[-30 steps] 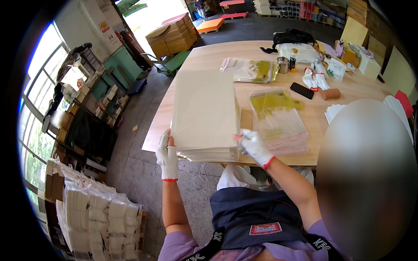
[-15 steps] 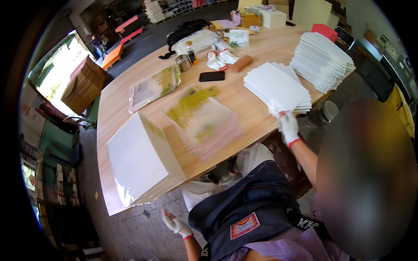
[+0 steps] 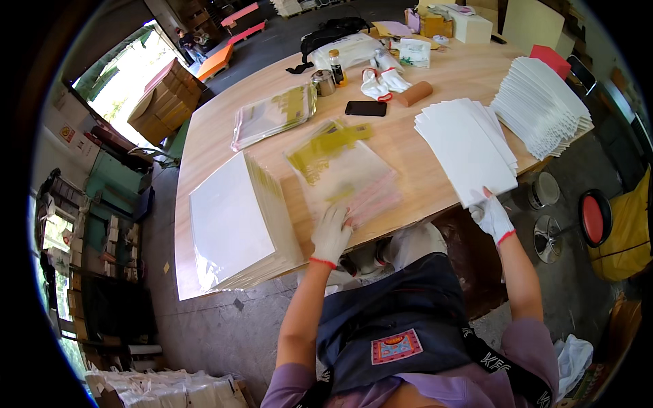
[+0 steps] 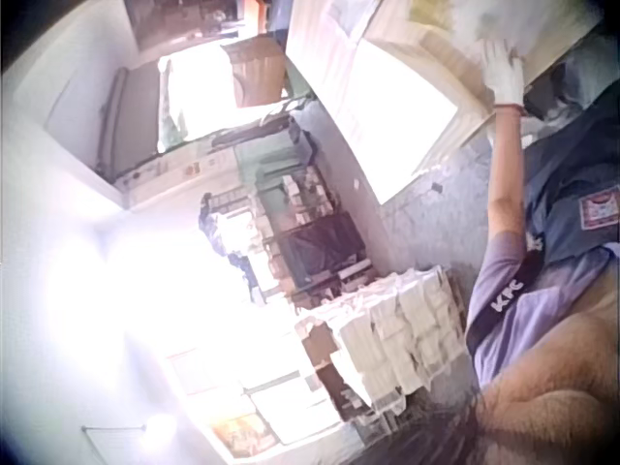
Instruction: The person repeatedly picks up white rectangular sheets of paper and inserts them into clear plastic sleeves. They work at a wooden table, taking sheets from a stack on the right and placing the filled sleeves into a growing pile on the left. The process is continuous and repetitive throughout the clip.
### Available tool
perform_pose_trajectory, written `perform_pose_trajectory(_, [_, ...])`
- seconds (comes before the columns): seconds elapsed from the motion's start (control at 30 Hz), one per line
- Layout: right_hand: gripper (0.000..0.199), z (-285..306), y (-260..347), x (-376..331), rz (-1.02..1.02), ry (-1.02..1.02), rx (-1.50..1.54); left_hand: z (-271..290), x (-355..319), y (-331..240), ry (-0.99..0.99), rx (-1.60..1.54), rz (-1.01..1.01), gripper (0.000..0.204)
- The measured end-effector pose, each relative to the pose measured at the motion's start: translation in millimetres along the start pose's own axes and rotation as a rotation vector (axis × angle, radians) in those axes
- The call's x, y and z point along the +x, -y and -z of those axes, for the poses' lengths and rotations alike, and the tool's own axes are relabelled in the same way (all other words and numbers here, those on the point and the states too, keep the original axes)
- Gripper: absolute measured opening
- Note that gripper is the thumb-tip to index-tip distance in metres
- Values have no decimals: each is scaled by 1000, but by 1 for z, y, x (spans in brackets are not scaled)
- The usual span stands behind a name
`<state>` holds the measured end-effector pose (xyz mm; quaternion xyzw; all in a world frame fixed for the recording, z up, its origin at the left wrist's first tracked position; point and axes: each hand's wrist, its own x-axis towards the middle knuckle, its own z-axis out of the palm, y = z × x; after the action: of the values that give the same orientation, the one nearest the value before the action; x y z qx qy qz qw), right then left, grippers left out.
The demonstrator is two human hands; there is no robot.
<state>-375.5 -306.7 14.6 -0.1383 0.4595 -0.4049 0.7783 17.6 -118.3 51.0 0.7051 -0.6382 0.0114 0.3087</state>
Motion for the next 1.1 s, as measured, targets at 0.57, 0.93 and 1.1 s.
perform_pose_trajectory(0.57, [39, -26, -74, -121, -28, 347, -199, -26, 51, 25, 168, 269, 88, 26])
perform_pose_trajectory(0.93, [28, 2, -118, -83, -61, 260, 93, -14, 37, 30, 49, -280, 134, 30])
perform_pose_trajectory(1.1, [27, -13, -116, -87, -1, 141, 65, -2, 31, 13, 75, -260, 32, 37])
